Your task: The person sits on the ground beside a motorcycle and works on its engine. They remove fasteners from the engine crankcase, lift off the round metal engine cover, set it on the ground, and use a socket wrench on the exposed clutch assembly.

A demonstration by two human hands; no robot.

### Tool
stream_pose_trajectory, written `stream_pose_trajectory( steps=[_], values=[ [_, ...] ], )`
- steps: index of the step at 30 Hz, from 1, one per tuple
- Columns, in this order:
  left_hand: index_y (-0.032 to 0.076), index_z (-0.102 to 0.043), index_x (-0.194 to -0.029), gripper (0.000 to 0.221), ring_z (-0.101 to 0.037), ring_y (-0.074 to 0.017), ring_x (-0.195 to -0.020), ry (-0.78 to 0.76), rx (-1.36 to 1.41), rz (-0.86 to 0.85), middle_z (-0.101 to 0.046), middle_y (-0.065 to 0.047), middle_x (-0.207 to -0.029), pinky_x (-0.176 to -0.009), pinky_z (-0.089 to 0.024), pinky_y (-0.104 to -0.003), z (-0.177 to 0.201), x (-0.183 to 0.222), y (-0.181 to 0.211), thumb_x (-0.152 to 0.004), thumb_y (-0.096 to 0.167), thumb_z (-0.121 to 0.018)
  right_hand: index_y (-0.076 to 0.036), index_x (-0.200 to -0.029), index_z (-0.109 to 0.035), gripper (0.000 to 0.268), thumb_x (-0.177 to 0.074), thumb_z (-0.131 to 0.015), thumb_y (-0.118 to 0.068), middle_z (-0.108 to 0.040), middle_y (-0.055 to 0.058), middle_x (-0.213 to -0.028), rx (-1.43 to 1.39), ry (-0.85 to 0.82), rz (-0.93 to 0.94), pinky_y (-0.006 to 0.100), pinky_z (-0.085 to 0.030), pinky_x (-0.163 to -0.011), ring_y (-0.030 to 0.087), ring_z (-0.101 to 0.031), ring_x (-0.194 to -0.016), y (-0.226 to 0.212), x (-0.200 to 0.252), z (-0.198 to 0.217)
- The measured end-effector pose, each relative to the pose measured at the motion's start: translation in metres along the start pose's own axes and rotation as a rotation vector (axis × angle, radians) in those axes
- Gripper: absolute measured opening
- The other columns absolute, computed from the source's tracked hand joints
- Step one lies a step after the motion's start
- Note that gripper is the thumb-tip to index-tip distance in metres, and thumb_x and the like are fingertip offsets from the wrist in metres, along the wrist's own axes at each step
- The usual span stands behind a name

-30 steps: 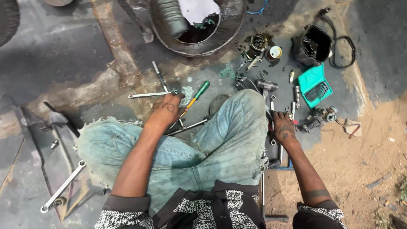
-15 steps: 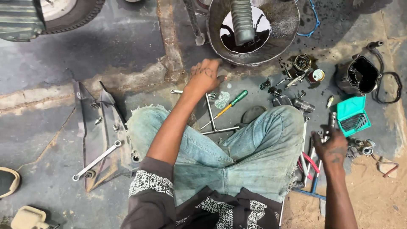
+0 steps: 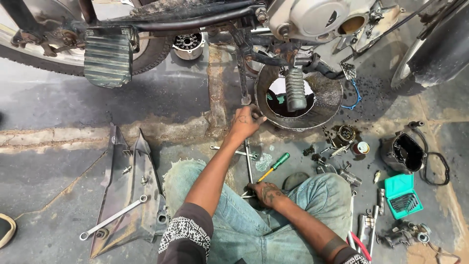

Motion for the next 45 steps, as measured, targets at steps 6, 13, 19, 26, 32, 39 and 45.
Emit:
stream_pose_trajectory(
  steps=[6,13,19,26,32,39,45],
  values=[
    [0.012,-0.075,-0.109,0.036,-0.069,-0.0291,-0.105,-0.072,0.036,-0.001,-0.075,-0.006,-0.099,-0.093,-0.052,-0.046,-0.008,0.002,0.021,-0.08,0.033,-0.083,-0.011,-0.121,-0.06,0.052,-0.072,-0.077,-0.008,-0.062,0.018,-0.117,-0.16,0.127,0.066,0.049,-0.053,-0.089,0.042,-0.065,-0.104,-0.002,0.027,0.045],
    [0.01,-0.075,-0.106,0.033,-0.072,-0.0292,-0.094,0.002,0.074,-0.021,-0.076,-0.008,-0.094,-0.085,-0.055,-0.044,0.004,0.004,0.027,-0.081,0.03,-0.084,-0.007,-0.102,-0.063,0.031,-0.076,-0.079,-0.012,-0.066,0.015,-0.103,-0.291,0.419,-0.033,0.048,-0.055,-0.08,0.037,-0.068,-0.093,0.032,0.047,0.102],
    [0.008,-0.077,-0.098,0.027,-0.074,-0.0266,-0.078,0.14,0.185,-0.068,-0.076,-0.01,-0.085,-0.074,-0.057,-0.039,0.022,-0.001,0.031,-0.08,0.026,-0.084,-0.009,-0.096,-0.079,0.017,-0.081,-0.082,-0.016,-0.077,0.01,-0.092,-0.322,0.592,0.265,0.035,-0.059,-0.071,0.022,-0.074,-0.081,0.01,0.103,0.277],
    [0.009,-0.076,-0.099,0.025,-0.075,-0.0283,-0.082,0.087,0.165,-0.061,-0.077,-0.01,-0.088,-0.074,-0.057,-0.041,0.016,0.008,0.039,-0.079,0.023,-0.082,0.001,-0.12,-0.071,0.032,-0.1,-0.079,-0.023,-0.07,0.019,-0.109,-0.198,1.396,0.169,0.031,-0.063,-0.073,0.021,-0.074,-0.091,0.052,0.192,0.543],
    [0.008,-0.074,-0.099,0.024,-0.072,-0.0352,-0.093,0.01,-0.017,-0.225,-0.077,-0.01,-0.095,-0.08,-0.056,-0.048,0.024,0.032,0.078,-0.082,0.024,-0.079,-0.001,-0.117,-0.079,0.033,-0.097,-0.087,-0.026,-0.078,0.012,-0.094,-0.04,1.267,0.28,0.031,-0.06,-0.074,0.016,-0.077,-0.083,0.073,0.168,0.619],
    [0.009,-0.071,-0.111,0.033,-0.067,-0.039,-0.101,0.039,-0.078,-0.264,-0.073,-0.014,-0.104,-0.088,-0.05,-0.052,0.026,0.037,0.077,-0.084,0.026,-0.079,0.0,-0.114,-0.078,0.042,-0.088,-0.089,-0.031,-0.075,0.011,-0.076,-0.047,1.205,0.129,0.03,-0.052,-0.059,0.016,-0.07,-0.066,0.055,0.169,0.641],
    [0.012,-0.069,-0.116,0.037,-0.063,-0.0422,-0.108,-0.044,-0.195,-0.228,-0.069,-0.018,-0.112,-0.092,-0.047,-0.054,0.001,0.027,0.058,-0.084,0.029,-0.078,-0.003,-0.111,-0.078,0.041,-0.087,-0.085,-0.035,-0.075,0.007,-0.076,-0.206,1.042,0.121,0.029,-0.055,-0.056,0.011,-0.07,-0.063,0.067,0.159,0.644]
  ],
)
Point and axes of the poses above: each hand's wrist, its own x-axis away from the middle knuckle, its own z-axis out of the back of the hand, y = z × x, the point moved 10 cm from there along -x, towards the middle knuckle
